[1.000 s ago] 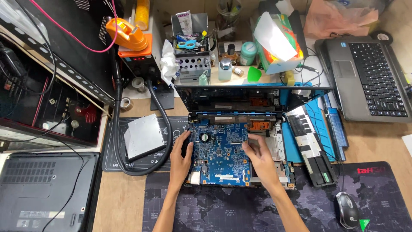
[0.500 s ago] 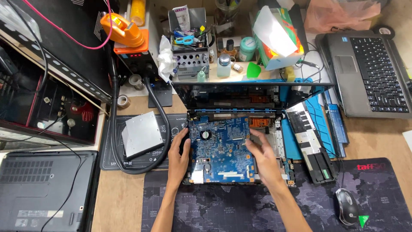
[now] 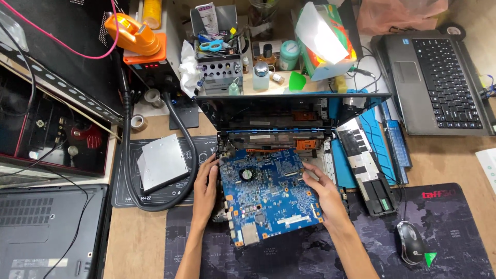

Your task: Disassembling a laptop to remove and inspect the motherboard

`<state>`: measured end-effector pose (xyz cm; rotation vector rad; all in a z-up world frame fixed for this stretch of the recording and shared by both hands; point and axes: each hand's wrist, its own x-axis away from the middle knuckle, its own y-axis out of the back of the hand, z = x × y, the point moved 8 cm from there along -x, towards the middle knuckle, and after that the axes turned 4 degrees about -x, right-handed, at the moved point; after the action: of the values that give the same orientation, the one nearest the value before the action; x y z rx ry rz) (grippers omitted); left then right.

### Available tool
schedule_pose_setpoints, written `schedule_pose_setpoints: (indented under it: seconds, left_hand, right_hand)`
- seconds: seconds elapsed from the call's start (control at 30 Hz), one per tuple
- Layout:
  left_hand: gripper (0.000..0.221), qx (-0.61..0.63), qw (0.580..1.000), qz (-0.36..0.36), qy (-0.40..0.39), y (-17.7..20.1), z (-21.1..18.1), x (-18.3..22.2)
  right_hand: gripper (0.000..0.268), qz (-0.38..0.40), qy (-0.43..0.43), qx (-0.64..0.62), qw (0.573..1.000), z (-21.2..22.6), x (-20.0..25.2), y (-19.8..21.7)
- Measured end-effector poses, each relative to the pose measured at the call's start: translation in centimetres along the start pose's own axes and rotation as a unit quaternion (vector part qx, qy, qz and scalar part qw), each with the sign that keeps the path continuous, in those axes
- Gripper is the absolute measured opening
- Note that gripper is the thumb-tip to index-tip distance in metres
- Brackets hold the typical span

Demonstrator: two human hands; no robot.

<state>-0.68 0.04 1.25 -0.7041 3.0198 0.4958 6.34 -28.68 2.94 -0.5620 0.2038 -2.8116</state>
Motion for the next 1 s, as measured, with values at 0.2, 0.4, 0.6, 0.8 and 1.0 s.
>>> schedule_pose_setpoints:
  seconds: [0.2, 0.4, 0.6, 0.8, 1.0]
  left_hand:
    - [0.043, -0.014, 1.0, 0.0, 0.025, 0.3, -0.6, 1.2]
    - [0.056, -0.021, 0.998, 0.004, 0.059, 0.8, -2.9, 3.5]
    - [0.093, 0.172, 0.872, 0.006, 0.458, -1.6, -1.2, 7.8]
    - [0.096, 0.12, 0.87, -0.022, 0.477, -2.0, -1.7, 7.6]
    - [0.078, 0.184, 0.844, -0.097, 0.495, -1.9, -2.5, 7.4]
  right_hand:
    - [0.047, 0.0, -0.018, -0.062, 0.998, -0.9, 0.0, 0.3]
    - [0.047, -0.035, -0.106, -0.105, 0.988, -3.0, -1.3, 1.3]
    - [0.06, -0.015, -0.061, 0.026, 0.998, -1.0, -1.0, 0.0]
    - [0.057, 0.01, -0.06, -0.023, 0.998, -0.7, -0.1, -0.2]
    - [0.06, 0.066, 0.109, 0.372, 0.919, 4.0, 0.6, -1.5]
